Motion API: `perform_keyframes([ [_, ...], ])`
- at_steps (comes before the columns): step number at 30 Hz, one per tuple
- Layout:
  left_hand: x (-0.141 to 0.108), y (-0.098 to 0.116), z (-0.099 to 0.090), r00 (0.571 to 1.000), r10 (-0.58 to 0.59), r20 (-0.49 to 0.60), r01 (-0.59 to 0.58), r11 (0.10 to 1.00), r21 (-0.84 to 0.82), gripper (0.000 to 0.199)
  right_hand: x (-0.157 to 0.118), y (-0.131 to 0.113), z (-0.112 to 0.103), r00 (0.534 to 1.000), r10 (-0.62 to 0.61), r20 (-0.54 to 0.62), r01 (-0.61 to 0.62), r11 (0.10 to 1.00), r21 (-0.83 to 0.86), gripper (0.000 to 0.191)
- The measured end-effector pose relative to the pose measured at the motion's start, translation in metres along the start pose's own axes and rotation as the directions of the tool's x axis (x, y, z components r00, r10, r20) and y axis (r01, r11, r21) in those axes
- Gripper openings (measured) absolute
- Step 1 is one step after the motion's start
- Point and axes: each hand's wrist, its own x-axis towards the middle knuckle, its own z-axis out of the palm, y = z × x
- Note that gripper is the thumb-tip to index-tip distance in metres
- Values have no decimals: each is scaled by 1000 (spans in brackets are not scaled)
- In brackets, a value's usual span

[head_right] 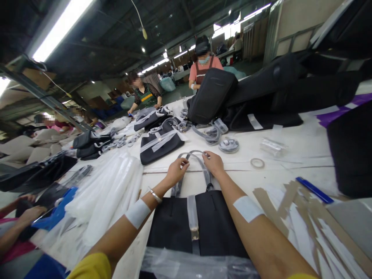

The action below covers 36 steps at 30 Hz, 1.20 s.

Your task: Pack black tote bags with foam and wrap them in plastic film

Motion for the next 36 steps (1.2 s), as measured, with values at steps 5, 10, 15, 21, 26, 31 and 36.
perform_keyframes([
  [5, 43, -16, -13, 988, -15, -151, 28, 996, 89, 32, -3, -3, 1, 997, -71, -12, 71, 997, 27, 38],
  [10, 58, -15, -8, 997, 33, -73, -24, 993, 116, 27, 4, 4, 3, 998, -39, -50, 43, 996, 81, 36],
  [15, 46, 15, -5, 996, 81, -47, -73, 984, 162, 34, 9, 13, -1, 998, 61, -19, -55, 977, 204, 39],
  [21, 34, 33, 2, 994, 103, -20, -97, 978, 185, 39, 8, 15, -3, 990, 107, 90, -131, 940, 317, 38],
  [26, 48, 12, 19, 999, 20, 35, -28, 969, 244, 28, 12, 17, -4, 989, 82, 119, -116, 942, 315, 40],
  [31, 55, -2, 35, 999, 17, -48, -1, 953, 303, 22, 10, 10, -11, 993, 42, 110, -63, 979, 195, 51],
  [36, 56, -14, 39, 988, 100, -115, -67, 963, 262, 14, 4, -7, -11, 993, -77, 92, 76, 997, 7, 43],
])
